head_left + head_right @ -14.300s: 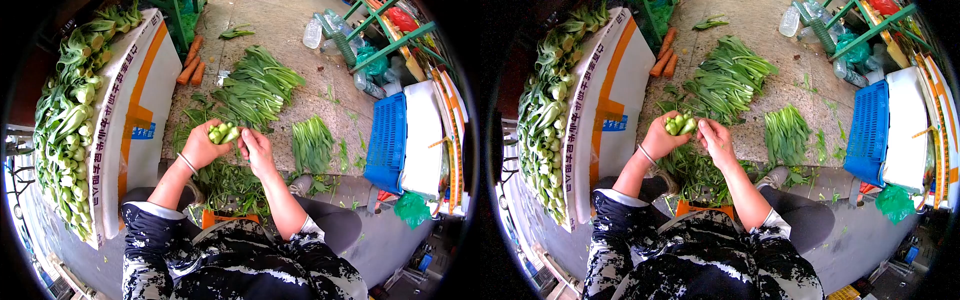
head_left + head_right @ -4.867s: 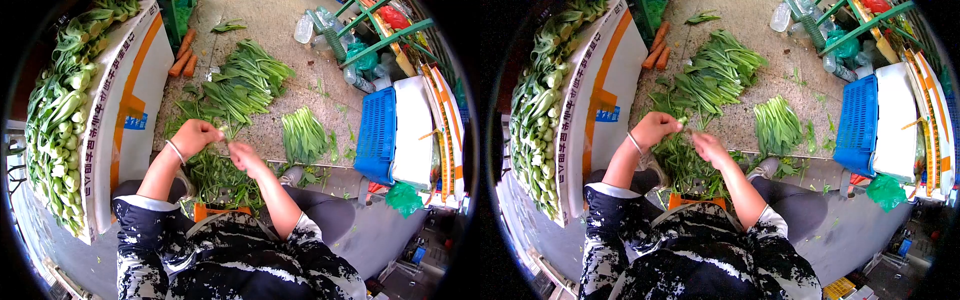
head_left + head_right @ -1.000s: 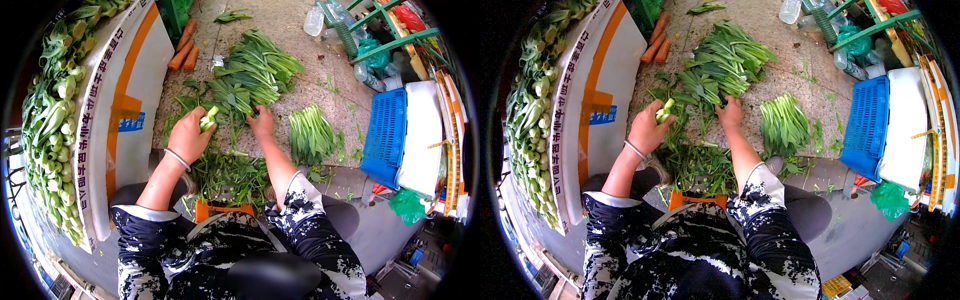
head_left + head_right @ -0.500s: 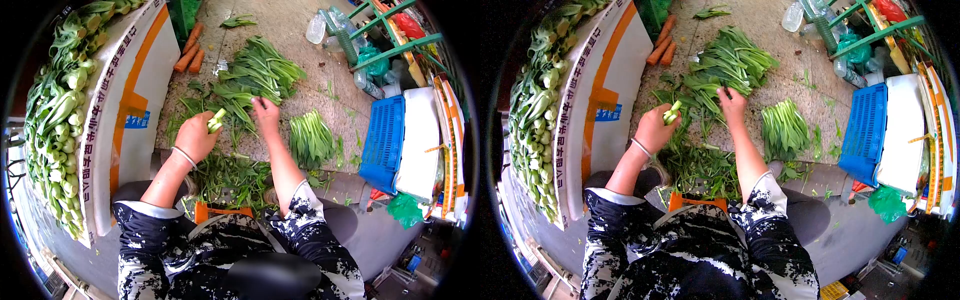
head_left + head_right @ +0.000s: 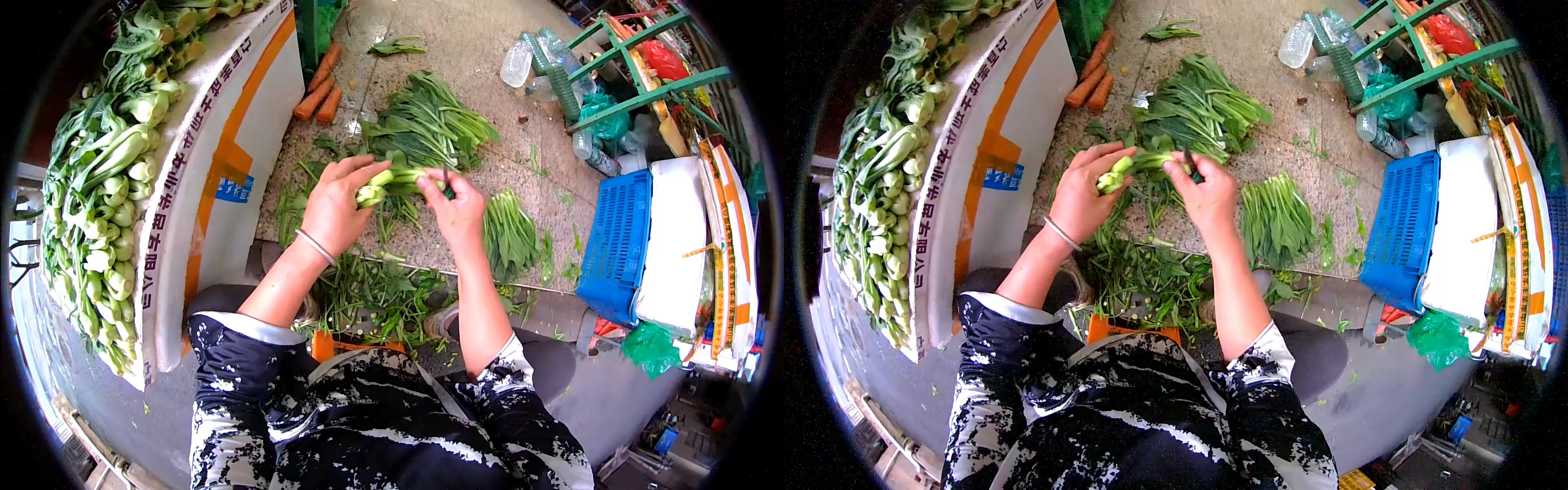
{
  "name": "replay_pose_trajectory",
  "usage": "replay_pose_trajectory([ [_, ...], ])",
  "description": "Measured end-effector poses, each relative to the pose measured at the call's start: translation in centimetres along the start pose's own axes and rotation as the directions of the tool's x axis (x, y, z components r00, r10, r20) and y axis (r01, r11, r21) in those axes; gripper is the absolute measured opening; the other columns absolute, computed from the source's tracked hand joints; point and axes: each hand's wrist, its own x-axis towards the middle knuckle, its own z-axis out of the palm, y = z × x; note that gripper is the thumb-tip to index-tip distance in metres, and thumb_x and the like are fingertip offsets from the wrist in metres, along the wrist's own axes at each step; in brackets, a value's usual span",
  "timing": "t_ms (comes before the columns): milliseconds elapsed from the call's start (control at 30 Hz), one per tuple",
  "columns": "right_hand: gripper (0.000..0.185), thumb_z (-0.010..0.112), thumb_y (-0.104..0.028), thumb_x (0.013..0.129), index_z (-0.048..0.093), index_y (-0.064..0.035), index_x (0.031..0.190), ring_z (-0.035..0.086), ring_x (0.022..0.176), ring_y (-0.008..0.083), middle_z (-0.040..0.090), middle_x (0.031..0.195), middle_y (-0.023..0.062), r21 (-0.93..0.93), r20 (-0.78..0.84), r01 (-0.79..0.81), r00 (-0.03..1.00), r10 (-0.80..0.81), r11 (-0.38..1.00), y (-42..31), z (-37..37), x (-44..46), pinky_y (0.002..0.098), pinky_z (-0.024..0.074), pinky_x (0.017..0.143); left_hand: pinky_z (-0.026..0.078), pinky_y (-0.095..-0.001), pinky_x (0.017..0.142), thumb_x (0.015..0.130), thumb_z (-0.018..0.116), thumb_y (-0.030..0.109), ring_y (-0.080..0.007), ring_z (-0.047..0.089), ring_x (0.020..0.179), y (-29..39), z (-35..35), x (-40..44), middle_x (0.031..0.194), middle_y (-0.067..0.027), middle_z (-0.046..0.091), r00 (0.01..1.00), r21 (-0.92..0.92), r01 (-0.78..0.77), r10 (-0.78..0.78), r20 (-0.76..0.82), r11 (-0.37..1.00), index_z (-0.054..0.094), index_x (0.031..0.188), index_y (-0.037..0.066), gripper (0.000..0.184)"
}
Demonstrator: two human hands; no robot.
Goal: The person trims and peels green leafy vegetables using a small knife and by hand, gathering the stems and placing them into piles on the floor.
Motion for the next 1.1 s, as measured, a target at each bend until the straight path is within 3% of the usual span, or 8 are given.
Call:
replay_pose_trajectory([
  [200, 0.022, 0.071, -0.015, 0.075, 0.065, -0.0012, 0.091, 0.058, 0.070, 0.0105, 0.065, 0.079, 0.0054, 0.128, 0.089, 0.114, 0.988, -0.126, 0.985, -2.4, 0.6, -1.9, 0.0249, 0.0473, 0.065, 0.043, -0.0323, 0.082, 0.071, 0.070, 0.011, -0.0211, 0.059, 0.085, -0.3, 0.2, 0.2, 0.094, -0.0102, 0.064, 0.992, -0.096, -0.103, 0.109, 0.066, 0.990, 0.063, 0.102, 0.009, 0.032],
  [267, 0.023, 0.071, -0.013, 0.075, 0.065, -0.0009, 0.093, 0.057, 0.067, 0.0086, 0.064, 0.079, 0.0040, 0.141, 0.122, 0.098, 0.986, -0.115, 0.985, -3.3, -0.1, -2.0, 0.0232, 0.0471, 0.061, 0.045, -0.0258, 0.073, 0.073, 0.070, 0.011, -0.0109, 0.056, 0.074, 0.4, -0.5, 0.6, 0.083, -0.0072, 0.064, 0.923, -0.208, 0.330, -0.269, 0.274, 0.921, 0.063, 0.096, 0.007, 0.024],
  [300, 0.023, 0.071, -0.013, 0.075, 0.065, -0.0009, 0.094, 0.056, 0.065, 0.0076, 0.064, 0.079, 0.0031, 0.180, 0.138, 0.027, 0.989, -0.052, 0.983, -3.7, -0.6, -1.9, 0.0222, 0.0467, 0.060, 0.044, -0.0214, 0.067, 0.076, 0.069, 0.011, -0.0055, 0.050, 0.069, 0.4, -0.4, 0.8, 0.076, -0.0031, 0.062, 0.953, -0.281, 0.283, -0.234, 0.193, 0.917, 0.063, 0.092, 0.004, 0.019],
  [600, 0.024, 0.069, -0.015, 0.077, 0.064, -0.0004, 0.096, 0.053, 0.058, 0.0049, 0.061, 0.072, 0.0006, 0.062, 0.222, -0.052, 0.974, 0.037, 0.997, -6.3, -6.8, -2.4, 0.0196, 0.0442, 0.054, 0.044, -0.0215, 0.079, 0.080, 0.066, 0.010, -0.0048, 0.053, 0.085, 2.3, 0.1, 0.8, 0.097, 0.0001, 0.063, 0.902, -0.655, 0.333, -0.027, 0.431, 0.678, 0.061, 0.107, 0.002, 0.028],
  [700, 0.025, 0.066, -0.016, 0.080, 0.062, 0.0011, 0.098, 0.054, 0.058, 0.0064, 0.062, 0.077, 0.0029, 0.193, 0.223, -0.085, 0.974, 0.041, 0.977, -6.3, -5.6, -3.1, 0.0210, 0.0448, 0.054, 0.045, -0.0206, 0.077, 0.080, 0.066, 0.009, -0.0043, 0.053, 0.084, 2.7, 1.1, 0.4, 0.096, 0.0008, 0.063, 0.962, -0.534, 0.018, 0.131, 0.240, 0.845, 0.061, 0.108, 0.002, 0.029],
  [767, 0.028, 0.064, -0.020, 0.083, 0.061, 0.0018, 0.100, 0.055, 0.060, 0.0074, 0.061, 0.078, 0.0039, 0.170, 0.236, -0.125, 0.968, 0.083, 0.977, -6.4, -5.1, -3.1, 0.0219, 0.0453, 0.055, 0.045, -0.0200, 0.075, 0.079, 0.067, 0.011, -0.0050, 0.054, 0.079, 3.0, 0.7, 0.3, 0.093, 0.0004, 0.063, 0.887, -0.705, 0.399, -0.051, 0.460, 0.587, 0.060, 0.106, 0.002, 0.029],
  [900, 0.039, 0.055, -0.032, 0.088, 0.058, 0.0012, 0.108, 0.049, 0.060, 0.0063, 0.055, 0.073, -0.0002, 0.273, 0.375, -0.128, 0.927, 0.017, 0.953, -6.7, -5.2, -3.1, 0.0194, 0.0411, 0.056, 0.045, -0.0190, 0.068, 0.081, 0.065, 0.010, -0.0027, 0.052, 0.076, 3.3, -0.1, 0.5, 0.085, 0.0022, 0.062, 0.865, -0.696, 0.485, -0.172, 0.472, 0.529, 0.060, 0.099, 0.001, 0.020],
  [1100, 0.040, 0.053, -0.025, 0.090, 0.050, -0.0021, 0.123, 0.046, 0.070, 0.0040, 0.053, 0.080, -0.0018, 0.308, 0.430, -0.171, 0.903, 0.024, 0.936, -5.5, -5.2, -3.6, 0.0188, 0.0399, 0.059, 0.040, -0.0175, 0.048, 0.082, 0.065, 0.024, -0.0025, 0.049, 0.060, 2.6, 0.2, 0.2, 0.077, 0.0048, 0.059, 0.877, -0.685, 0.460, -0.170, 0.449, 0.565, 0.060, 0.101, 0.006, 0.026],
])
